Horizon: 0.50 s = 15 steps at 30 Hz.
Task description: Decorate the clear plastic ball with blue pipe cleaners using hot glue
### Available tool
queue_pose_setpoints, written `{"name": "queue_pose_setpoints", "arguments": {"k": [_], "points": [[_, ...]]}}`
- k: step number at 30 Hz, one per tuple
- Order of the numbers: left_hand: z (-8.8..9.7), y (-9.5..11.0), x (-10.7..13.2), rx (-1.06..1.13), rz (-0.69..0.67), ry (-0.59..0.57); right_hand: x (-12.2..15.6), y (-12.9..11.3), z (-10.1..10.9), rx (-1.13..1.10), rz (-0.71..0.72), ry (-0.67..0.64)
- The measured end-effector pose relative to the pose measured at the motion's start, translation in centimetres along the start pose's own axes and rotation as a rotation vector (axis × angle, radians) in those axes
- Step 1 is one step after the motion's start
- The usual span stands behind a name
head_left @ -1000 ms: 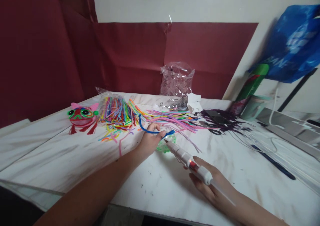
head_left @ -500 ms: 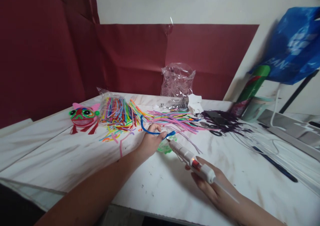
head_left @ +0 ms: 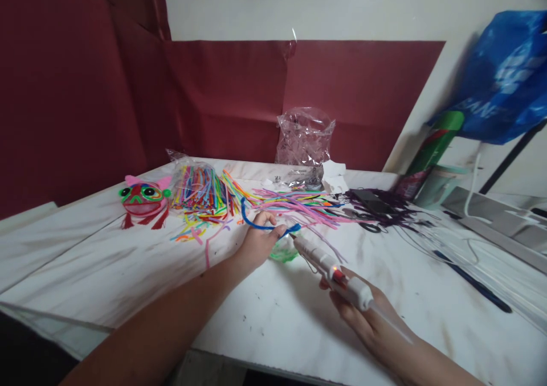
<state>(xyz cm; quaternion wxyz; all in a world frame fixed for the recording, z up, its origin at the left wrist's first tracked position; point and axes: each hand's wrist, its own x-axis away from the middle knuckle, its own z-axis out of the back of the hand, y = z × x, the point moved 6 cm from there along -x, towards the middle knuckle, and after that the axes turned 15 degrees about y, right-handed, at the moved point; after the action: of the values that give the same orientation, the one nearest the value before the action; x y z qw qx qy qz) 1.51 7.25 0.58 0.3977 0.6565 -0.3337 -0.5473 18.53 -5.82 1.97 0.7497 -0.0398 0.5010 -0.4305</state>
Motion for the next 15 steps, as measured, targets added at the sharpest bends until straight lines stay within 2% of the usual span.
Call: {"name": "queue_pose_setpoints", "arguments": {"k": [4,15], "points": [[0.02,0.24,0.02,-0.013,-0.026,-0.008,-0.02,-0.3,-0.24,0.024,0.019,-0.039],[0.18,0.09,-0.11,-0.02,-0.029,0.006,-0.21,-0.94,-0.29,0.005,0.019,-0.002]]}}
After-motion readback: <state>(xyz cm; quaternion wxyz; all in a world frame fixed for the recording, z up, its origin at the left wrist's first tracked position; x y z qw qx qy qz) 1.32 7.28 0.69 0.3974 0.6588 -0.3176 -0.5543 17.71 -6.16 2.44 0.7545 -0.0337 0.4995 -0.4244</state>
